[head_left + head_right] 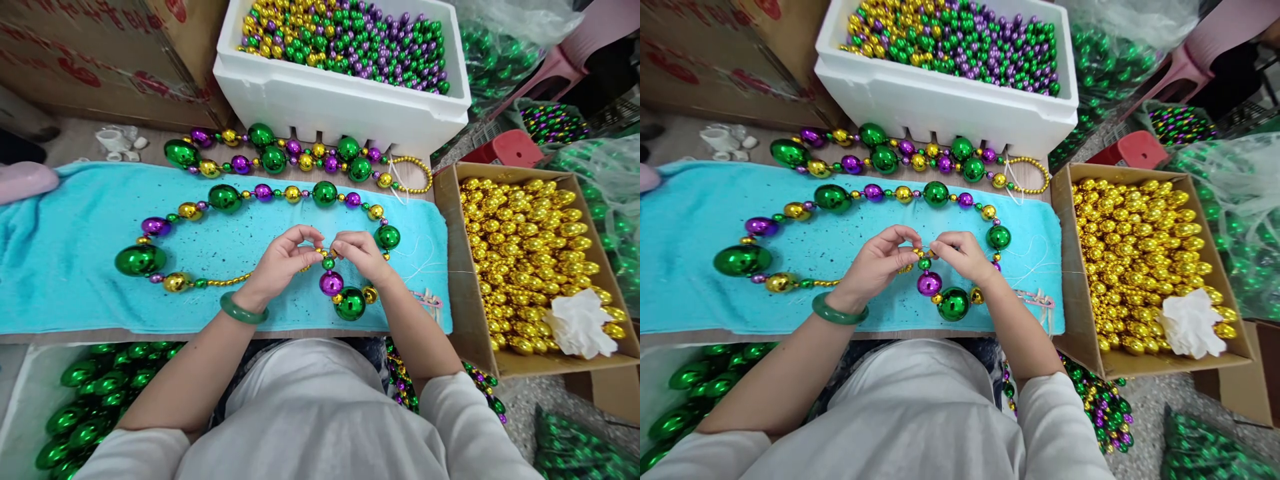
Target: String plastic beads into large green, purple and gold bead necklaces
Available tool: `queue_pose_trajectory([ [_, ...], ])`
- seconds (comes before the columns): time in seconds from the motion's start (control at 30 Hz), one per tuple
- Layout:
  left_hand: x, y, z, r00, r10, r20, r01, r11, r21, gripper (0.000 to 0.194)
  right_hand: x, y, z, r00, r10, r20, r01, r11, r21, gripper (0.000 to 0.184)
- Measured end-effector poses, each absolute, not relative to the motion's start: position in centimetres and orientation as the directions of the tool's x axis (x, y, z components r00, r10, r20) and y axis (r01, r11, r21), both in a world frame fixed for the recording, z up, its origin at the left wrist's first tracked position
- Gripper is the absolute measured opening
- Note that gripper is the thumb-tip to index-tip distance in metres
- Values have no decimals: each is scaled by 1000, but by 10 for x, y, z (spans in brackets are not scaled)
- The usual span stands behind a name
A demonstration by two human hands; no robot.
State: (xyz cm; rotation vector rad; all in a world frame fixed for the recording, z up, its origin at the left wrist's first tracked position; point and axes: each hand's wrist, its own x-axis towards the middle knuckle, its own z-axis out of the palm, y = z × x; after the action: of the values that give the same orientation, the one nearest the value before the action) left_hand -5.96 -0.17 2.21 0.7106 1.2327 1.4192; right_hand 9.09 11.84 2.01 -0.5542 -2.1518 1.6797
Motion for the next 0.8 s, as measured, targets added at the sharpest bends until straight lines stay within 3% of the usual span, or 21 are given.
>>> queue_pose_trajectory([
  [0.23, -60, -2, 23, -239, 950, -203, -347, 112, 931, 29, 95, 124, 22, -859, 505, 87, 60, 268, -961, 48],
  [0.43, -61, -5, 27, -221, 962, -163, -355, 76, 932, 30, 116, 126, 34, -793, 581, 184, 29, 338, -941, 47],
  [0.53, -62, -8, 28, -218, 966, -137, -317, 63, 946, 30, 136, 128, 37, -696, 686, 212, 83, 370, -925, 51],
  [0.67, -62, -8, 30, -235, 964, -128, -257, 65, 964, 29, 172, 142, 22, -419, 886, 199, 339, 356, -871, 51],
  [0.8, -60, -5, 32, -311, 944, -106, -151, 61, 987, 25, 199, 156, 2, -267, 957, 109, 746, 277, -605, 47],
])
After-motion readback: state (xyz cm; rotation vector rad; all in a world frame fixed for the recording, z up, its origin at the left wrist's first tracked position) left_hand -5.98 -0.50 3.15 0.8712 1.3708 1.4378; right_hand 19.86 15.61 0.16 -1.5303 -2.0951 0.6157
